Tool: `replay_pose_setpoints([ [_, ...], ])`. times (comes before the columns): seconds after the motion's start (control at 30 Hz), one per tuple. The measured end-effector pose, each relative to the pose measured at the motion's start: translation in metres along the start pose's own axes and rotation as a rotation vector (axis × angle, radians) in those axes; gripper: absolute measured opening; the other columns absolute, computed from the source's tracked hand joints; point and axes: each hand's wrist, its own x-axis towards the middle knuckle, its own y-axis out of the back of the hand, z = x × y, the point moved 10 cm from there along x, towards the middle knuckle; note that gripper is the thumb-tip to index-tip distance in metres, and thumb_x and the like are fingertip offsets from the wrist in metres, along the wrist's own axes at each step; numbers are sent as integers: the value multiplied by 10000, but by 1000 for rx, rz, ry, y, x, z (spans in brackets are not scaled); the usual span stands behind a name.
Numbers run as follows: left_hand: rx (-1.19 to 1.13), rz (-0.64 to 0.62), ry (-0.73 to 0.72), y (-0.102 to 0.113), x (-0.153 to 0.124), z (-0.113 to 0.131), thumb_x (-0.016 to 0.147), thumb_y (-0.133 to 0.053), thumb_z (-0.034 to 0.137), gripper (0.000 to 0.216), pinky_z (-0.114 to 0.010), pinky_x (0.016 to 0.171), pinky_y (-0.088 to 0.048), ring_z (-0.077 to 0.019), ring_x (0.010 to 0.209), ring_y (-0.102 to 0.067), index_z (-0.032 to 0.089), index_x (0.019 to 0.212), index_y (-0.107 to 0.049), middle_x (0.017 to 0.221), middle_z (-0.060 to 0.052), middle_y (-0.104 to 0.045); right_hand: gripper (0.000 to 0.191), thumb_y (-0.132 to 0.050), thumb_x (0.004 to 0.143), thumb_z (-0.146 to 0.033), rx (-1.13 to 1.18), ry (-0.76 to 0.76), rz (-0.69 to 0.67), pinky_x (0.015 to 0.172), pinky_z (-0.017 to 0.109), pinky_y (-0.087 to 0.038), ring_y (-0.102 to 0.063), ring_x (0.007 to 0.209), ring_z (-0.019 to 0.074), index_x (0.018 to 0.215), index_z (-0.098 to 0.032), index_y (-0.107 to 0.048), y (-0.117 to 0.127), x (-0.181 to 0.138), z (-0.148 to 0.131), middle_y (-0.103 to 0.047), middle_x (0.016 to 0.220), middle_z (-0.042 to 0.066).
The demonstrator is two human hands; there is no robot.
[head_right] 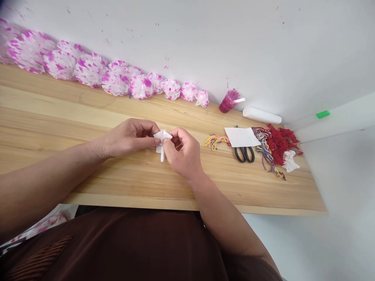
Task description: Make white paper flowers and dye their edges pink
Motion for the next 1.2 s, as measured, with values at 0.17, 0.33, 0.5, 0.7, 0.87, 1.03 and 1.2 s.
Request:
replay_pose_setpoints([
  [0.17,38,-1,55,0,-1,-1,824,-706,362,216,-276,642,-516,-176,717,-665,146,818,-694,780,-59,-726,79,-643,800,-205,-25,37,2,487,240,-396,-500,518,94,750,-218,-584,-1,-1,-5,-566,604,-60],
  [0.33,4,-8,59,0,-2,-3,818,-699,304,156,-267,645,-514,-163,701,-662,148,809,-697,763,-45,-721,86,-649,804,-213,-20,24,-5,490,241,-407,-494,515,94,753,-220,-580,-2,-1,-3,-560,600,-63],
  [0.5,-48,-22,48,0,-2,-5,833,-696,291,137,-257,656,-501,-148,709,-650,155,821,-704,763,-32,-717,96,-666,808,-286,51,-37,-34,506,258,-436,-528,541,113,791,-217,-601,-4,0,3,-600,619,-46],
  [0.7,-19,-6,3,0,-1,0,815,-706,288,139,-250,634,-478,-140,689,-618,149,796,-704,737,-26,-700,100,-673,785,-273,-3,-43,-18,485,253,-407,-509,517,108,762,-217,-593,-2,0,3,-589,602,-49],
  [0.87,-74,-19,7,-2,0,-3,817,-716,283,128,-242,646,-478,-132,694,-615,157,797,-708,731,-14,-691,94,-664,782,-269,23,-67,-19,499,254,-420,-510,518,108,757,-222,-587,-2,1,7,-586,596,-53],
  [1.03,-109,-28,31,-1,0,-5,815,-724,278,114,-243,647,-484,-134,683,-618,166,796,-714,723,-14,-686,95,-668,782,-261,49,-69,-28,526,259,-436,-518,530,105,751,-222,-587,-2,2,9,-602,606,-51],
  [1.2,-138,-24,66,-1,0,-8,816,-725,274,110,-252,664,-504,-141,696,-635,165,811,-722,744,-24,-702,114,-686,777,-287,53,-89,-25,547,269,-457,-541,544,112,746,-220,-599,-1,3,11,-614,604,-45],
])
